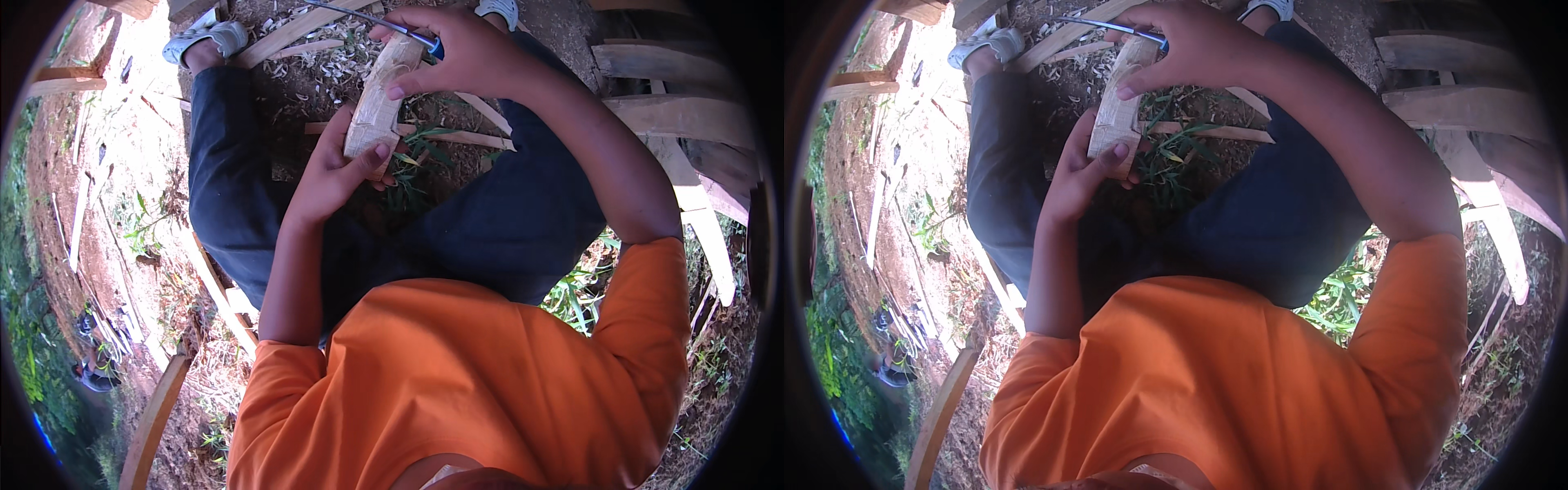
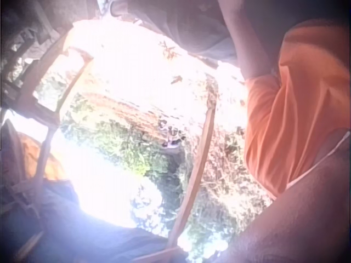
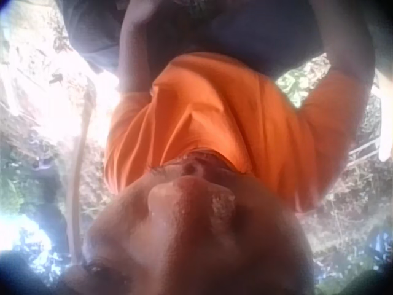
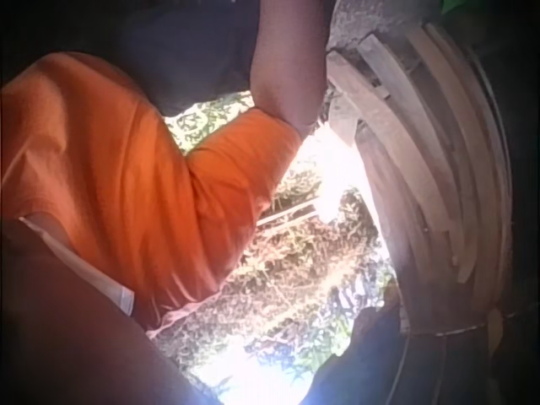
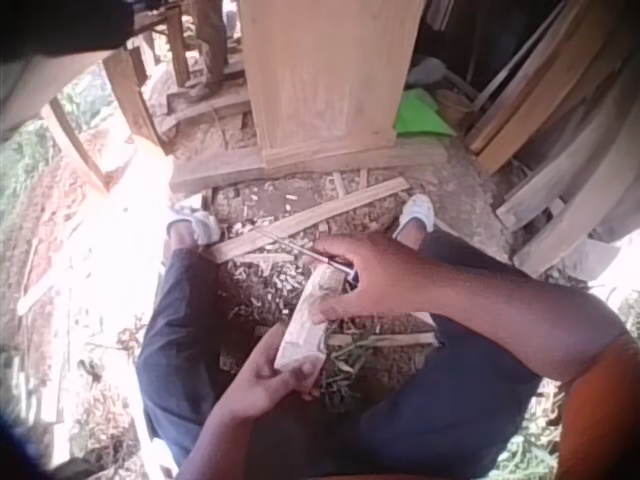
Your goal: The person sits cross-legged on the ground and uses a knife to carve a small piece of wood. They hold the wood with their left hand and carefully shave off thin layers with the knife in their right hand, occasionally rotating the wood to work on different sides.
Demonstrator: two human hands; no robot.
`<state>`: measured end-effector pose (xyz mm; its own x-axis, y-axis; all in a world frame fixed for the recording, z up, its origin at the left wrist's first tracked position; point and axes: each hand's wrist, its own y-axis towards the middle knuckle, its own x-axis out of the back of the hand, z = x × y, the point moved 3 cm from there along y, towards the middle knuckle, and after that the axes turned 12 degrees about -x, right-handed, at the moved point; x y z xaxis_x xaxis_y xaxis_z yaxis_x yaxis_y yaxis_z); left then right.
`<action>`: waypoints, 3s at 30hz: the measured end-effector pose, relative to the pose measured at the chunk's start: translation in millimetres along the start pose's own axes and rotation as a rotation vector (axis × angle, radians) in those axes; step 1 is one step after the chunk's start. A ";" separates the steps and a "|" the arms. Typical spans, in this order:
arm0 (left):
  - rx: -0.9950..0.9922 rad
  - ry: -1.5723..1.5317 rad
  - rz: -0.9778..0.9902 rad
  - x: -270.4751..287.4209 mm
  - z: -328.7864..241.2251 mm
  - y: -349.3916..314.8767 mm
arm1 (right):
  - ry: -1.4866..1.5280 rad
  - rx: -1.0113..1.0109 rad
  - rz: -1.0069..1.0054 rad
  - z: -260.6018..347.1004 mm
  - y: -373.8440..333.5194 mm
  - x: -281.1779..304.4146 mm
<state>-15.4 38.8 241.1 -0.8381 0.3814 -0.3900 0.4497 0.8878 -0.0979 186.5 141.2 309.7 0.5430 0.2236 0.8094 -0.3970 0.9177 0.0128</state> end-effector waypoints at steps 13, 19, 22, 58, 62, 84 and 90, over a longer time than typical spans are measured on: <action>-0.045 -0.423 -0.004 36.9 -1.5 -8.1 | 0.431 -0.526 0.209 -6.7 10.1 34.0; -0.037 -0.401 -0.005 33.1 -12.4 -9.6 | 0.208 -0.167 0.202 10.9 0.7 20.7; -0.159 -0.429 -0.064 30.1 -22.6 -11.0 | 0.281 -0.236 0.212 12.0 1.9 21.9; 0.111 -0.223 0.201 16.3 3.5 -11.0 | 0.243 -0.229 0.397 -8.5 -16.4 7.7; 0.246 -0.237 -0.017 20.2 42.1 1.2 | 0.201 -0.318 0.234 -28.0 -2.4 -14.1; 0.486 1.140 -0.188 100.6 218.7 14.1 | 0.192 -0.833 0.722 -85.0 -34.4 -177.7; 0.473 1.055 -0.231 96.3 219.2 12.2 | 0.204 -0.873 0.683 -81.0 -33.1 -187.0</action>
<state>-22.9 29.9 1.6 -0.6551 0.4455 0.6102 0.1380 0.8646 -0.4831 158.0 95.6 110.4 0.5525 0.7431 0.3776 -0.0473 0.4803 -0.8758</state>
